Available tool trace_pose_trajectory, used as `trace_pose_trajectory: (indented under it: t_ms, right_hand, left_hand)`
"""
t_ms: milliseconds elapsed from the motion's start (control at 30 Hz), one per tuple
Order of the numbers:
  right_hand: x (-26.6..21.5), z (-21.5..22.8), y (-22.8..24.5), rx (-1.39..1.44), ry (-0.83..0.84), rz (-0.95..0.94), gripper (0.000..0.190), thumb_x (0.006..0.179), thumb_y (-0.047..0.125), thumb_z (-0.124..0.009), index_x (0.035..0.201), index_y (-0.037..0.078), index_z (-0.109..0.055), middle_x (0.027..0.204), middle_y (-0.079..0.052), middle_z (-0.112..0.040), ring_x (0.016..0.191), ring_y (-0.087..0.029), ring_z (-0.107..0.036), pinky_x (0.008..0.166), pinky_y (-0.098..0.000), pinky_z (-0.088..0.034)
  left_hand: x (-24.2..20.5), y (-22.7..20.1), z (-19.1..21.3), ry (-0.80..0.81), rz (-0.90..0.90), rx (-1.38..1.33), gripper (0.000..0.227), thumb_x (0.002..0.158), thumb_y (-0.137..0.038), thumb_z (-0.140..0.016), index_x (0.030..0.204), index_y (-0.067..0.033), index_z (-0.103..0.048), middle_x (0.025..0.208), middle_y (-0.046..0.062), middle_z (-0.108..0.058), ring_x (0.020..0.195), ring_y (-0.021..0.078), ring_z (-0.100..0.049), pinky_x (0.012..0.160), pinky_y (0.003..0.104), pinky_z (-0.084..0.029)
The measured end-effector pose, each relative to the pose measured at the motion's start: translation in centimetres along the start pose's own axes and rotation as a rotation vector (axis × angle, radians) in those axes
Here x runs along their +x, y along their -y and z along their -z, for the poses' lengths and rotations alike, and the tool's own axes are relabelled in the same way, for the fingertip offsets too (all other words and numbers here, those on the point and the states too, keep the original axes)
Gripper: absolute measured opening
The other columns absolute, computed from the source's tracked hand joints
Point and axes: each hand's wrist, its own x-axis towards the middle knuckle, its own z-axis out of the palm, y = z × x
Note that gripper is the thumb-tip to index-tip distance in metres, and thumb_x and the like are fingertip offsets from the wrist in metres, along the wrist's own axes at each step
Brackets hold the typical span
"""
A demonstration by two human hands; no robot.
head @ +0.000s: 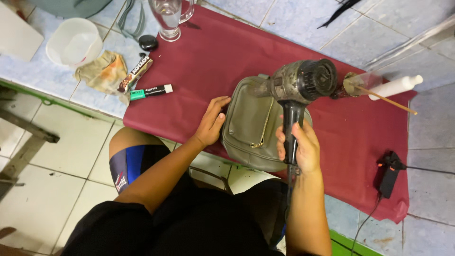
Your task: The person uses a hairdryer to heat a gray bag on a table, then rubs the surface with their hands. They pick up a wooden stick, dip it into a container, and apply a substance to the bag's zipper area. The person then uses the hairdryer again to heat the treated area.
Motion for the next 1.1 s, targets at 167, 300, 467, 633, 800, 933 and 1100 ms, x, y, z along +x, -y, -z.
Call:
trace_pose_trajectory:
  t_ms: [167, 300, 467, 633, 800, 933, 1100]
  right_hand:
    - [-0.8, 0.2, -0.3, -0.001, 0.020, -0.021, 0.045, 0.107, 0.029, -0.047, 0.132, -0.008, -0.047, 0.073, -0.016, -0.049, 0.034, -0.026, -0.057, 0.029, -0.0362, -0.049]
    - [-3.3, 0.0, 0.3, 0.029, 0.051, -0.063, 0.045, 0.106, 0.028, -0.048, 0.130, -0.011, -0.049, 0.072, -0.017, -0.050, 0.032, -0.026, -0.057, 0.027, -0.0370, -0.049]
    - [-5.8, 0.2, 0.4, 0.053, 0.080, -0.082, 0.048, 0.105, 0.027, -0.049, 0.133, -0.012, -0.048, 0.071, -0.017, -0.050, 0.032, -0.026, -0.059, 0.027, -0.0362, -0.051]
    - [-7.5, -1.1, 1.6, 0.076, 0.093, -0.119, 0.051, 0.105, 0.031, -0.053, 0.136, -0.009, -0.047, 0.076, -0.016, -0.051, 0.036, -0.022, -0.055, 0.033, -0.0311, -0.048]
    - [-9.4, -1.5, 2.5, 0.131, 0.137, -0.170, 0.053, 0.107, 0.027, -0.053, 0.141, -0.012, -0.043, 0.080, -0.017, -0.049, 0.039, -0.021, -0.051, 0.036, -0.0254, -0.043]
    - [-10.9, -1.6, 2.3, 0.077, 0.091, -0.185, 0.055, 0.103, 0.032, -0.061, 0.136, -0.010, -0.046, 0.081, -0.018, -0.051, 0.039, -0.021, -0.049, 0.034, -0.0250, -0.042]
    - [-12.4, -2.3, 3.3, 0.018, 0.092, -0.206, 0.060, 0.104, 0.035, -0.061, 0.139, -0.010, -0.045, 0.078, -0.016, -0.050, 0.038, -0.020, -0.049, 0.035, -0.0249, -0.044]
  left_hand:
    - [0.0, 0.1, -0.1, -0.002, 0.008, -0.008, 0.054, 0.110, -0.041, -0.033, 0.149, -0.0059, -0.048, 0.144, 0.020, -0.046, 0.138, 0.0397, -0.047, 0.110, 0.052, -0.044]
    - [-0.1, 0.0, 0.0, -0.002, -0.004, -0.013, 0.055, 0.110, -0.039, -0.032, 0.150, -0.0054, -0.047, 0.144, 0.021, -0.046, 0.140, 0.0406, -0.045, 0.113, 0.054, -0.040]
    - [0.1, -0.1, -0.1, -0.015, -0.052, -0.034, 0.054, 0.110, -0.036, -0.032, 0.150, -0.0024, -0.046, 0.147, 0.023, -0.046, 0.142, 0.0422, -0.042, 0.118, 0.055, -0.034]
    - [-0.3, 0.3, -0.5, -0.017, -0.104, 0.012, 0.058, 0.112, -0.040, -0.029, 0.156, -0.0020, -0.038, 0.159, 0.022, -0.038, 0.150, 0.0386, -0.036, 0.125, 0.052, -0.028]
    - [-0.2, 0.6, -0.7, -0.014, -0.130, 0.032, 0.065, 0.112, -0.046, -0.025, 0.158, -0.0013, -0.031, 0.166, 0.021, -0.031, 0.157, 0.0343, -0.031, 0.131, 0.047, -0.025]
    - [-0.2, 0.4, -0.2, -0.024, -0.141, 0.035, 0.066, 0.113, -0.049, -0.025, 0.159, -0.0019, -0.030, 0.167, 0.021, -0.028, 0.158, 0.0337, -0.029, 0.132, 0.047, -0.024]
    - [-0.4, 0.4, -0.4, -0.026, -0.118, 0.021, 0.069, 0.112, -0.053, -0.023, 0.160, -0.0029, -0.029, 0.168, 0.020, -0.027, 0.158, 0.0333, -0.028, 0.132, 0.047, -0.024]
